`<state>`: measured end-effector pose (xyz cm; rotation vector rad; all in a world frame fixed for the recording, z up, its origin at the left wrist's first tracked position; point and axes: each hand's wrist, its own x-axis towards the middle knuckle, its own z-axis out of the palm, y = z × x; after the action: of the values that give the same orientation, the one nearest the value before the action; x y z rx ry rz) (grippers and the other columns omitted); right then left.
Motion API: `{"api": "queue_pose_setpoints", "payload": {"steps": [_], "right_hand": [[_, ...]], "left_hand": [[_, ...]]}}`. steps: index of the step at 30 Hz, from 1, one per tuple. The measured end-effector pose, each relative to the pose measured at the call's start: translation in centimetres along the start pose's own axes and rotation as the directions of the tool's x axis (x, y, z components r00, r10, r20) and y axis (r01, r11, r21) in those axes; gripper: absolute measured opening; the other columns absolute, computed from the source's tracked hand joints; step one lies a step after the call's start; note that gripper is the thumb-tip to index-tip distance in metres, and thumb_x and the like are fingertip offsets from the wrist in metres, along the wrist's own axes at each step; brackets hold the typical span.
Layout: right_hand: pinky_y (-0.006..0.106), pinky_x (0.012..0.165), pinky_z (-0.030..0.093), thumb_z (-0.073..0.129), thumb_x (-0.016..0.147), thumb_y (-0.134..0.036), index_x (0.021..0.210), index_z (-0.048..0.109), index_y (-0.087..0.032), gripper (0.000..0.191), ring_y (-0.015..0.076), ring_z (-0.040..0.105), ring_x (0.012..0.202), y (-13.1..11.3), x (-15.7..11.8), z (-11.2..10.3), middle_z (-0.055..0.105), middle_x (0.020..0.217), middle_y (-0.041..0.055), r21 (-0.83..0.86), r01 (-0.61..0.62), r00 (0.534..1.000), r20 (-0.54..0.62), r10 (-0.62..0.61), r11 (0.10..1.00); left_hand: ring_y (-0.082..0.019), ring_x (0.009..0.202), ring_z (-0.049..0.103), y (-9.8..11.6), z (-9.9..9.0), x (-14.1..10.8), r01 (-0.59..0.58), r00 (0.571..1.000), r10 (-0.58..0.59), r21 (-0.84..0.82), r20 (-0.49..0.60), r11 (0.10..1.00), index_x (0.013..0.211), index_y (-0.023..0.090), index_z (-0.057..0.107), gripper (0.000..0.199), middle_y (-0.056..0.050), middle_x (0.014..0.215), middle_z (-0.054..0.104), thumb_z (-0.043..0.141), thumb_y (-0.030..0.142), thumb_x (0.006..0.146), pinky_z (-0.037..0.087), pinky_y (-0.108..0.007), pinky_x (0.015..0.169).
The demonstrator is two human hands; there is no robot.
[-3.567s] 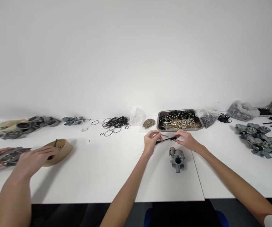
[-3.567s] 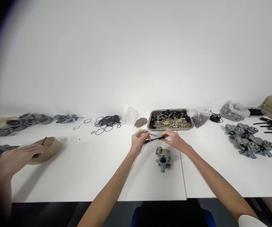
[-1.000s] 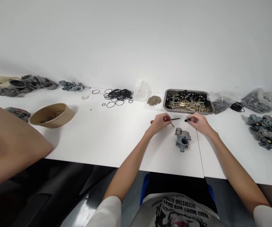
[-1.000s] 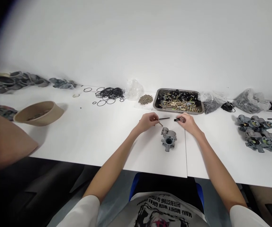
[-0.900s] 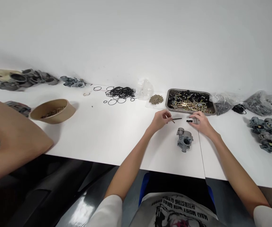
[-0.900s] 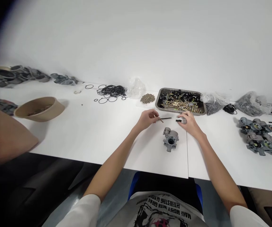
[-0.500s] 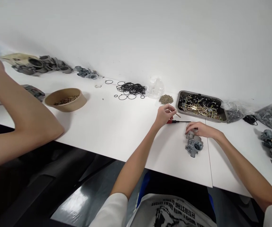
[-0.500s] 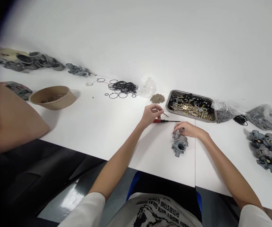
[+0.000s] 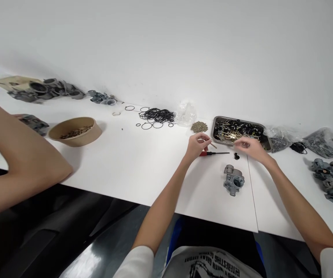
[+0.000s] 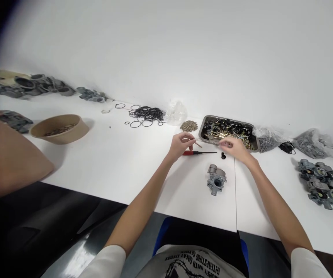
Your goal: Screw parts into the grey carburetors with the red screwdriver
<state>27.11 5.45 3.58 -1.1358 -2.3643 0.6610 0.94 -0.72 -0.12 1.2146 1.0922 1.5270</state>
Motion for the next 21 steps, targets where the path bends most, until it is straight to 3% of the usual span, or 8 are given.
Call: {"api": "queue_pose_setpoints", "payload": {"steps": [2, 4, 7, 9, 11, 14, 17, 21], "right_hand": [[0.036, 0.075, 0.049, 0.064, 0.085, -0.037, 0.111, 0.071, -0.020, 0.032, 0.0192, 0.060, 0.078, 0.4, 0.3, -1.8, 0.068, 0.108, 0.0103, -0.084, -0.033, 0.957, -0.290, 0.007, 0.996], [0.038, 0.075, 0.051, 0.064, 0.086, -0.037, 0.116, 0.069, -0.019, 0.036, 0.0189, 0.060, 0.075, 0.8, -0.2, -2.6, 0.067, 0.110, 0.0114, -0.090, -0.086, 0.923, -0.381, 0.045, 0.992], [0.036, 0.069, 0.052, 0.062, 0.088, -0.042, 0.107, 0.071, -0.019, 0.031, 0.0208, 0.063, 0.077, 1.2, -2.5, -1.4, 0.069, 0.100, 0.0104, 0.011, -0.108, 0.985, -0.135, 0.109, 0.994], [0.035, 0.068, 0.052, 0.062, 0.088, -0.045, 0.107, 0.071, -0.021, 0.032, 0.0208, 0.063, 0.078, 1.4, -4.1, 0.6, 0.069, 0.101, 0.0097, 0.034, -0.113, 0.994, 0.019, 0.112, 0.993], [0.036, 0.070, 0.052, 0.064, 0.087, -0.044, 0.115, 0.068, -0.021, 0.036, 0.0186, 0.061, 0.074, 1.8, -5.3, 2.8, 0.067, 0.106, 0.0094, 0.010, -0.137, 0.991, 0.009, 0.137, 0.991], [0.037, 0.073, 0.052, 0.065, 0.086, -0.038, 0.115, 0.067, -0.020, 0.034, 0.0180, 0.059, 0.073, 2.5, -5.9, 5.1, 0.065, 0.106, 0.0090, -0.031, -0.164, 0.981, -0.114, 0.160, 0.986], [0.037, 0.076, 0.051, 0.064, 0.086, -0.031, 0.106, 0.069, -0.020, 0.023, 0.0204, 0.060, 0.079, 2.6, -5.7, 6.2, 0.065, 0.103, 0.0093, -0.024, -0.147, 0.977, -0.159, 0.141, 0.989], [0.036, 0.077, 0.052, 0.066, 0.085, -0.026, 0.103, 0.070, -0.020, 0.019, 0.0190, 0.060, 0.080, 1.5, -5.8, 6.8, 0.068, 0.100, 0.0073, 0.039, -0.083, 0.989, -0.118, 0.088, 0.996]], "left_hand": [[-0.009, 0.046, 0.058, 0.0, 0.0, 0.0, 0.008, 1.000, -0.008, 0.006, 0.001, 1.000, 0.070, 0.014, 0.059, 0.030, 0.001, 0.062, 0.059, 0.080, 0.034, 0.067, 0.047, -0.022, 0.045], [-0.009, 0.045, 0.058, 0.0, 0.0, -0.1, 0.022, 1.000, -0.022, 0.011, 0.003, 1.000, 0.071, 0.014, 0.059, 0.031, 0.001, 0.063, 0.060, 0.080, 0.036, 0.066, 0.046, -0.022, 0.044], [-0.009, 0.046, 0.058, 0.1, 0.2, -0.3, 0.044, 0.999, -0.044, 0.017, 0.012, 0.999, 0.072, 0.015, 0.059, 0.032, 0.000, 0.065, 0.061, 0.081, 0.037, 0.065, 0.046, -0.022, 0.043], [-0.010, 0.046, 0.058, 0.0, 0.5, -0.5, 0.057, 0.998, -0.057, 0.022, 0.026, 0.998, 0.072, 0.015, 0.060, 0.031, 0.000, 0.063, 0.061, 0.081, 0.037, 0.065, 0.045, -0.021, 0.043], [-0.010, 0.045, 0.056, 0.0, 0.7, -0.7, 0.078, 0.996, -0.079, 0.032, 0.046, 0.996, 0.073, 0.015, 0.061, 0.031, 0.001, 0.057, 0.059, 0.080, 0.038, 0.065, 0.043, -0.021, 0.041], [-0.010, 0.043, 0.054, -0.3, 1.1, -1.0, 0.102, 0.992, -0.105, 0.046, 0.070, 0.994, 0.073, 0.015, 0.061, 0.031, 0.001, 0.053, 0.058, 0.080, 0.039, 0.065, 0.042, -0.020, 0.040], [-0.009, 0.044, 0.056, -0.4, 1.7, -1.2, 0.092, 0.993, -0.096, 0.052, 0.076, 0.994, 0.073, 0.015, 0.061, 0.033, 0.000, 0.059, 0.062, 0.081, 0.039, 0.063, 0.044, -0.021, 0.043], [-0.010, 0.045, 0.056, -0.4, 3.0, -2.1, 0.071, 0.993, -0.076, 0.054, 0.092, 0.996, 0.074, 0.016, 0.060, 0.034, 0.002, 0.056, 0.060, 0.081, 0.042, 0.064, 0.047, -0.023, 0.046]]}}
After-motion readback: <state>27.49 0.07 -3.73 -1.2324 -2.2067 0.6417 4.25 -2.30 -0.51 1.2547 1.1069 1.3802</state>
